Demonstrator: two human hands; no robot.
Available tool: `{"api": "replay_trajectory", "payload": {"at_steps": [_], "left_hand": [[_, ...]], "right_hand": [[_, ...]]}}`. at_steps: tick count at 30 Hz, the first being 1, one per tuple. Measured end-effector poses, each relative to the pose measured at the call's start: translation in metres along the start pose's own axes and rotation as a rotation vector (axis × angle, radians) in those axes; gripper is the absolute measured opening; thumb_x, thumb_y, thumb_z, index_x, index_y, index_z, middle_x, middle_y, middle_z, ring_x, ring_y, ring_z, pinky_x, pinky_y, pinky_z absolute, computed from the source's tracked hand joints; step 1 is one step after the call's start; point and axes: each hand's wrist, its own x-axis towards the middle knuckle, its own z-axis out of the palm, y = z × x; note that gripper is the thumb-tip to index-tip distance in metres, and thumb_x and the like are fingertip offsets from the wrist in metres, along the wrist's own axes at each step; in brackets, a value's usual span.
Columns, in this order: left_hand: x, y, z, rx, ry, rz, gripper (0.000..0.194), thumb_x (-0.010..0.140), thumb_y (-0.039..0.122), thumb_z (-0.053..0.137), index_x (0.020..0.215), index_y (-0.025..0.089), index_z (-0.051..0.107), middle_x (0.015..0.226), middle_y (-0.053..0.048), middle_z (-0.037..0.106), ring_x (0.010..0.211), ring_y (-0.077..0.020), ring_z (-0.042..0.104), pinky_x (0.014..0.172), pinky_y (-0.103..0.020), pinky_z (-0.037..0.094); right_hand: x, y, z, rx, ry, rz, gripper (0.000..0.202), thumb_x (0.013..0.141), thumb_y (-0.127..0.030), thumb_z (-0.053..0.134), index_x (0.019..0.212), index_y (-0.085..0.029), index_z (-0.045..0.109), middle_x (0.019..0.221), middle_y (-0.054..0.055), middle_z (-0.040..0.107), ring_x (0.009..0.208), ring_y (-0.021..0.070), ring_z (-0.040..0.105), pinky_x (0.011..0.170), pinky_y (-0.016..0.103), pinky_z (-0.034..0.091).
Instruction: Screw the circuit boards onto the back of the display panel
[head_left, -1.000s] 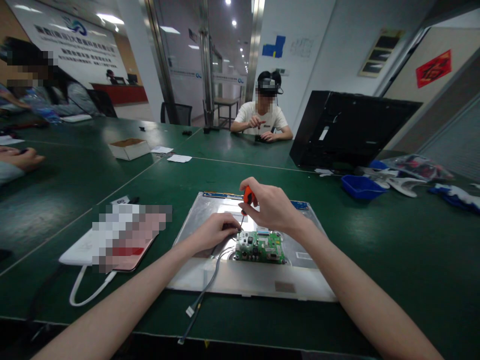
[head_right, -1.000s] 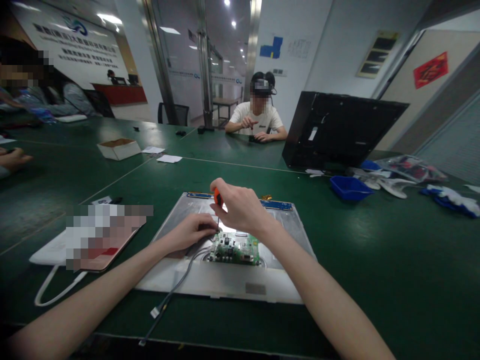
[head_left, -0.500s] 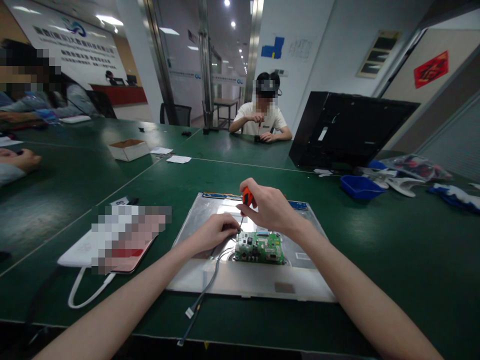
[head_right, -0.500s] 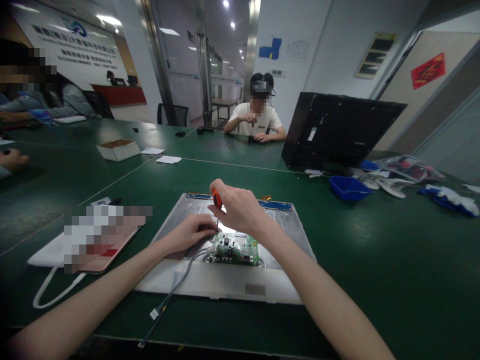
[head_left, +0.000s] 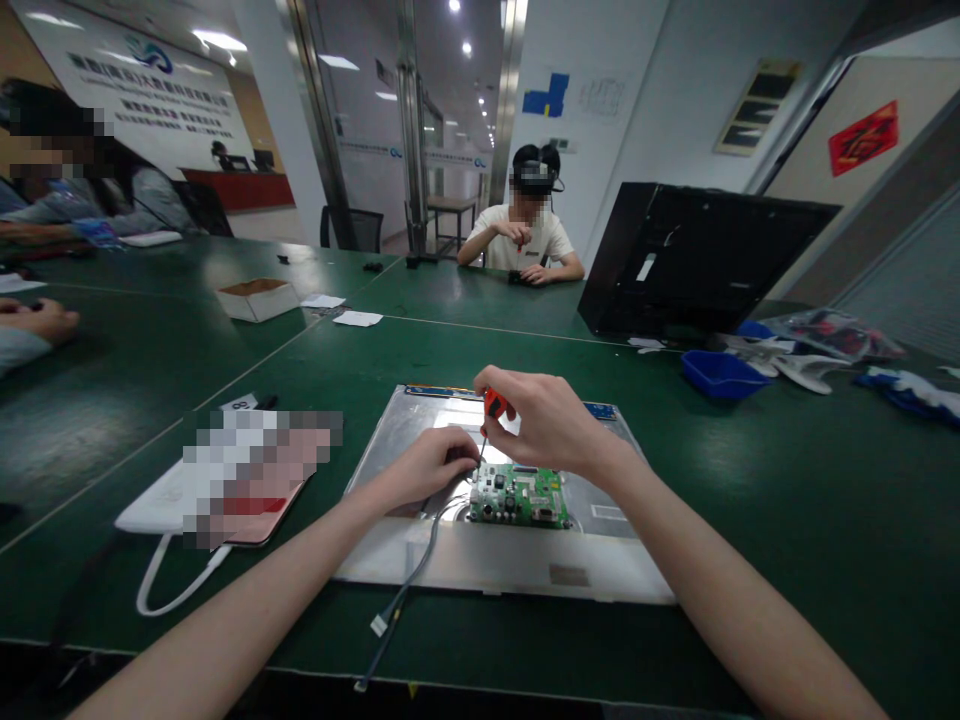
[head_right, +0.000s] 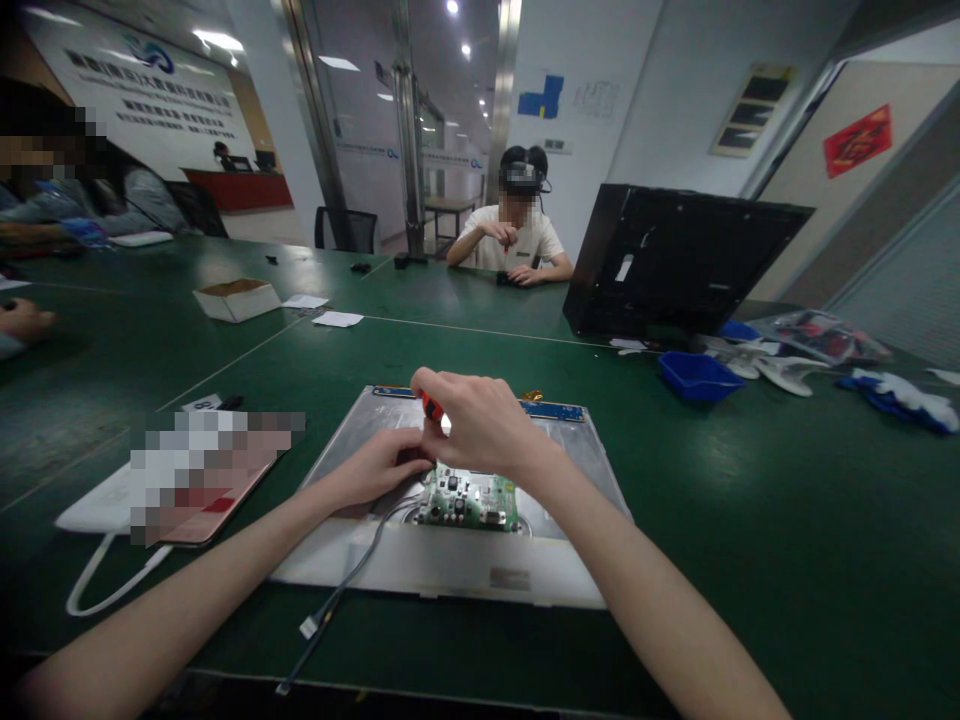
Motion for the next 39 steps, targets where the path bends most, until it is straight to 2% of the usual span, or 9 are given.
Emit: {"api": "replay_trajectory", "payload": {"at_steps": [4, 7, 11, 14, 16, 21, 29, 39], "left_hand": [[-0.0002, 0.0024, 0.0008, 0.031, 0.007, 0.004, 0.008, 0.085, 0.019, 0.056, 0.087, 0.017, 0.063, 0.084, -0.003, 0.065, 0.077, -0.0169, 0.058, 0.069, -0.028, 0.043], [-0.0003, 0.0045, 0.0008, 0.067, 0.005, 0.003, 0.007, 0.086, 0.02, 0.056, 0.085, 0.017, 0.062, 0.083, -0.003, 0.064, 0.074, -0.0162, 0.057, 0.065, -0.027, 0.042], [0.0004, 0.0041, 0.0016, 0.094, 0.006, 0.044, 0.006, 0.085, 0.019, 0.056, 0.088, 0.017, 0.061, 0.083, -0.003, 0.062, 0.073, -0.0155, 0.055, 0.067, -0.027, 0.042], [0.001, 0.0014, 0.0031, 0.079, 0.004, 0.065, 0.007, 0.086, 0.02, 0.056, 0.09, 0.017, 0.061, 0.087, -0.004, 0.062, 0.076, -0.0158, 0.056, 0.069, -0.028, 0.042], [0.0011, 0.0003, 0.004, 0.071, 0.006, 0.065, 0.006, 0.086, 0.02, 0.056, 0.09, 0.017, 0.06, 0.087, -0.003, 0.062, 0.076, -0.016, 0.056, 0.068, -0.027, 0.043], [0.0008, 0.0018, 0.0036, 0.091, 0.001, 0.074, 0.005, 0.086, 0.016, 0.054, 0.085, 0.017, 0.059, 0.084, -0.002, 0.062, 0.075, -0.0155, 0.056, 0.067, -0.026, 0.042], [0.0008, -0.0029, 0.0062, 0.133, 0.005, 0.072, 0.005, 0.087, 0.017, 0.053, 0.091, 0.017, 0.056, 0.086, -0.003, 0.06, 0.076, -0.0162, 0.054, 0.068, -0.028, 0.042], [0.0009, -0.0046, 0.0063, 0.15, 0.003, 0.078, 0.004, 0.087, 0.016, 0.053, 0.089, 0.017, 0.055, 0.085, -0.003, 0.059, 0.075, -0.0159, 0.054, 0.068, -0.027, 0.042]], "right_hand": [[-0.0005, -0.0005, 0.0006, -0.058, 0.022, 0.004, 0.015, 0.081, -0.032, 0.053, 0.092, -0.022, 0.05, 0.076, -0.001, 0.062, 0.061, 0.0119, 0.048, 0.054, 0.026, 0.026], [0.0006, 0.0012, 0.0043, -0.121, 0.038, 0.048, 0.019, 0.087, -0.04, 0.048, 0.09, -0.022, 0.052, 0.071, 0.0, 0.062, 0.06, 0.0129, 0.05, 0.054, 0.026, 0.024], [0.0014, -0.0001, 0.0061, -0.08, 0.028, 0.029, 0.011, 0.085, -0.03, 0.049, 0.092, -0.022, 0.049, 0.076, 0.0, 0.062, 0.062, 0.0125, 0.051, 0.054, 0.026, 0.025], [0.0005, -0.0031, 0.0037, -0.006, 0.012, 0.006, 0.02, 0.077, -0.02, 0.052, 0.095, -0.021, 0.045, 0.079, -0.002, 0.062, 0.063, 0.0115, 0.051, 0.054, 0.025, 0.027], [-0.0003, -0.0042, 0.0022, 0.007, 0.004, -0.004, 0.022, 0.076, -0.022, 0.053, 0.096, -0.021, 0.045, 0.08, -0.002, 0.063, 0.064, 0.0114, 0.052, 0.054, 0.025, 0.027], [0.0001, -0.0021, 0.0035, -0.13, 0.02, 0.05, 0.021, 0.085, -0.04, 0.052, 0.095, -0.022, 0.049, 0.078, -0.001, 0.066, 0.065, 0.0139, 0.055, 0.054, 0.026, 0.025], [0.0003, -0.0036, 0.0059, -0.111, 0.05, 0.035, 0.021, 0.081, -0.026, 0.05, 0.101, -0.021, 0.046, 0.08, -0.001, 0.065, 0.064, 0.0132, 0.055, 0.051, 0.025, 0.024], [0.0011, -0.0031, 0.0068, -0.132, 0.051, 0.045, 0.02, 0.081, -0.027, 0.05, 0.1, -0.021, 0.047, 0.079, 0.0, 0.065, 0.062, 0.0132, 0.055, 0.051, 0.026, 0.024]]}}
